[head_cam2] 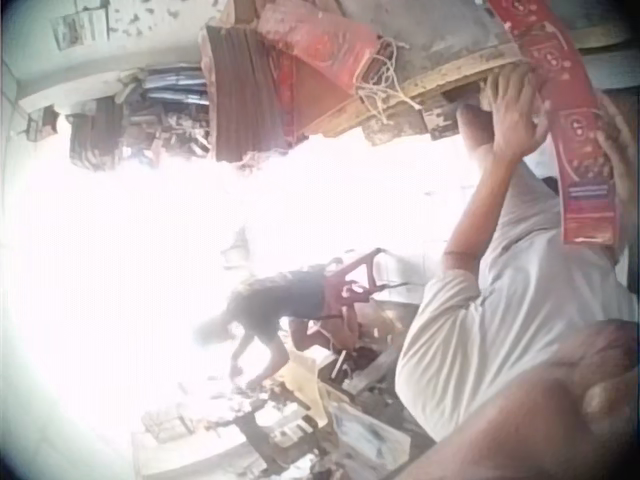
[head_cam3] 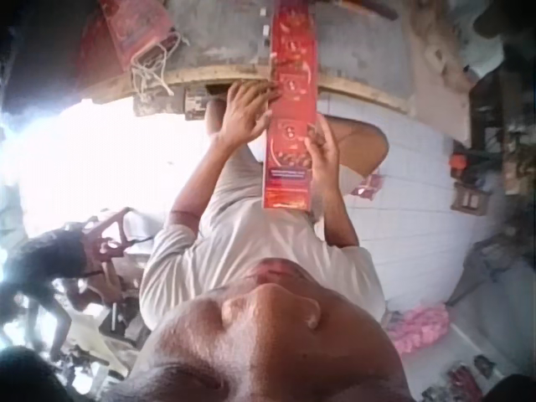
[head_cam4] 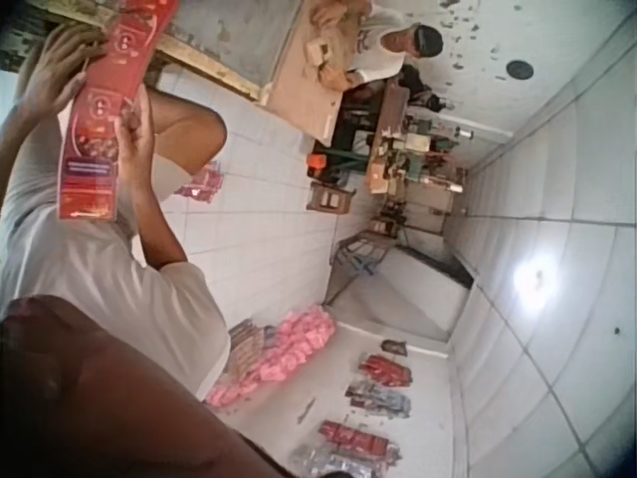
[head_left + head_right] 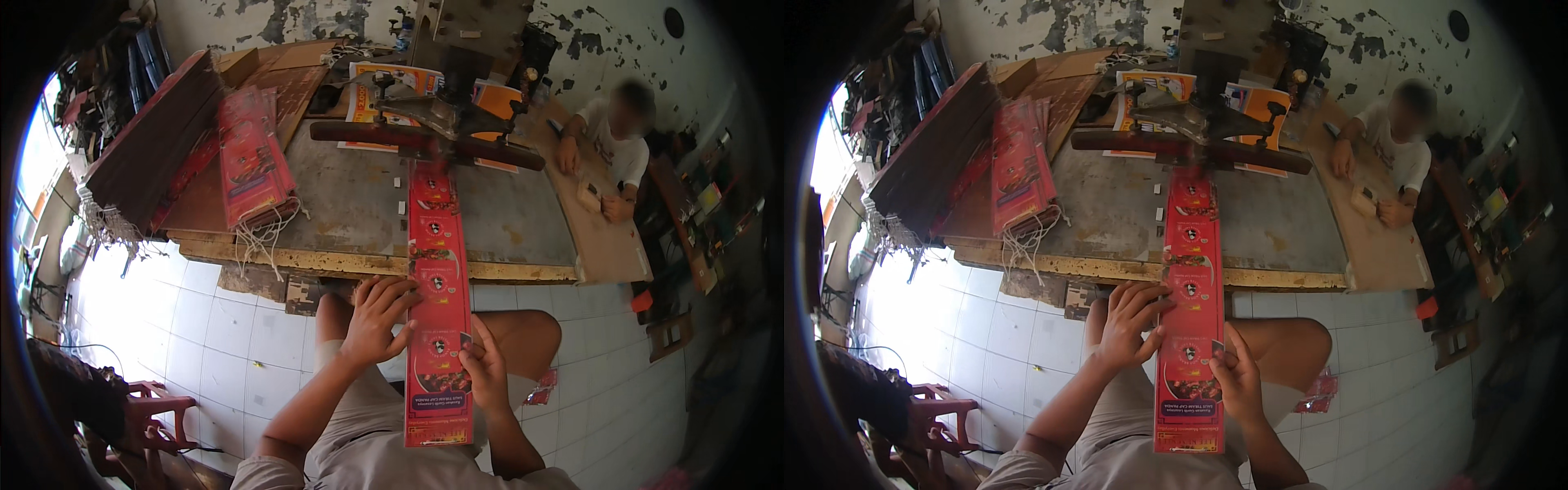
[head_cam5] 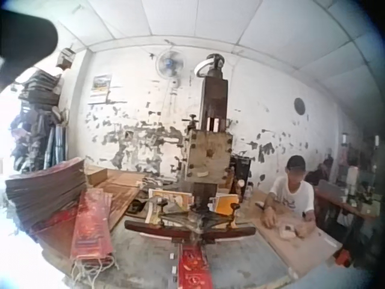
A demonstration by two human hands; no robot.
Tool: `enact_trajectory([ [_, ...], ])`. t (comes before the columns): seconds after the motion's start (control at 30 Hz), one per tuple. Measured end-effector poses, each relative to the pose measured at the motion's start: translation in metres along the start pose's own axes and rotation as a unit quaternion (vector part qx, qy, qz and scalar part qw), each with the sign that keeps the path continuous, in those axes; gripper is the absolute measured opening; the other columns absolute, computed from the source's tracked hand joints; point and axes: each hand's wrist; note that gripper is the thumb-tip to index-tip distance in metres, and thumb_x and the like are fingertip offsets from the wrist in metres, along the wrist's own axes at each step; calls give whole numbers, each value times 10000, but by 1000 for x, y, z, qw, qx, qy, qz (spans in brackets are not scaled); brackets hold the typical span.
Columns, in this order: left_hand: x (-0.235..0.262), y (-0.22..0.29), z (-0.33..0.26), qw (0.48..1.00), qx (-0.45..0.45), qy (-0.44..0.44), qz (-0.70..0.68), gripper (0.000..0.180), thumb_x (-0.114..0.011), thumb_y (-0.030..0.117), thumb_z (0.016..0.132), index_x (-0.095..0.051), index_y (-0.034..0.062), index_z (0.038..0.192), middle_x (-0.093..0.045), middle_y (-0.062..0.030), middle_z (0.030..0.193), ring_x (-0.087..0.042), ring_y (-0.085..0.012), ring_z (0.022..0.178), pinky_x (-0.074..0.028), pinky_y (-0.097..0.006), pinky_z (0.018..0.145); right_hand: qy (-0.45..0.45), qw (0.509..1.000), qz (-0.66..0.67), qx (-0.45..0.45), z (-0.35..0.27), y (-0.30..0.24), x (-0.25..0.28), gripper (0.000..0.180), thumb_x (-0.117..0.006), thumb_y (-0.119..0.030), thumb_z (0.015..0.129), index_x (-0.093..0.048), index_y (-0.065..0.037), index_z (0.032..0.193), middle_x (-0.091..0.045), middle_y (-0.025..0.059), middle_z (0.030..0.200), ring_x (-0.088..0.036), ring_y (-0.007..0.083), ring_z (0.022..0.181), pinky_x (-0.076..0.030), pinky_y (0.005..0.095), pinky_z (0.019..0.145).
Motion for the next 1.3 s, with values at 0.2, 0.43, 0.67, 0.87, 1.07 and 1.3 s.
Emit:
enact_trajectory([
  [0.2, 11, -6, 22, 997, -2, -53, 52, 411, -688, 336, 1027, -745, 119, 1372, -677, -86, 1499, -557, -326, 1493, -287, -590, 1322, 7, 1000, -19, 4, 15, -2, 3, 675, -618, -76, 1166, -324, -29, 1772, -781, 78, 1187, -682, 36, 982, -565, 222, 879],
  [0.43, 11, -35, 63, 991, 3, -76, 109, 562, -702, 405, 1047, -687, 76, 1502, -628, -101, 1638, -532, -346, 1545, -225, -641, 1353, -5, 999, -21, 24, 99, -15, -6, 651, -645, -150, 1179, -365, -23, 1753, -808, 93, 1142, -707, 51, 992, -583, 237, 871],
  [0.67, 4, -40, 67, 990, 13, -67, 123, 619, -739, 391, 1003, -669, 97, 1544, -613, -82, 1672, -541, -342, 1542, -309, -620, 1319, 87, 948, -298, 70, 108, -26, 9, 482, -714, -235, 1143, -628, -52, 1581, -782, 32, 1030, -738, 88, 942, -567, 229, 863],
  [0.87, 6, -38, 68, 989, 21, -66, 133, 629, -749, 349, 975, -667, 105, 1549, -617, -69, 1675, -550, -342, 1535, -362, -593, 1279, 28, 785, -522, 333, 160, -48, 23, 402, -765, -273, 1077, -739, -94, 1435, -700, 96, 1439, -606, 317, 1421, -458, 491, 1204],
  [1.07, 5, -38, 74, 989, 20, -62, 131, 627, -750, 349, 973, -672, 105, 1545, -624, -63, 1672, -569, -342, 1509, -394, -566, 1247, -7, 760, -554, 340, 176, -39, 28, 450, -771, -292, 1059, -730, -92, 1460, -663, 88, 1582, -564, 330, 1524, -386, 535, 1273],
  [1.3, 7, -37, 76, 985, 26, -81, 150, 623, -740, 352, 986, -669, 102, 1552, -621, -62, 1675, -565, -340, 1505, -413, -563, 1226, 3, 754, -561, 340, 177, -39, 25, 462, -770, -295, 1057, -729, -84, 1466, -664, 84, 1594, -573, 327, 1517, -405, 524, 1256],
])
Point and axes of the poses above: each hand's wrist, its own z-axis towards the middle knuckle, its own x-axis out of the back of the hand, y = z × x
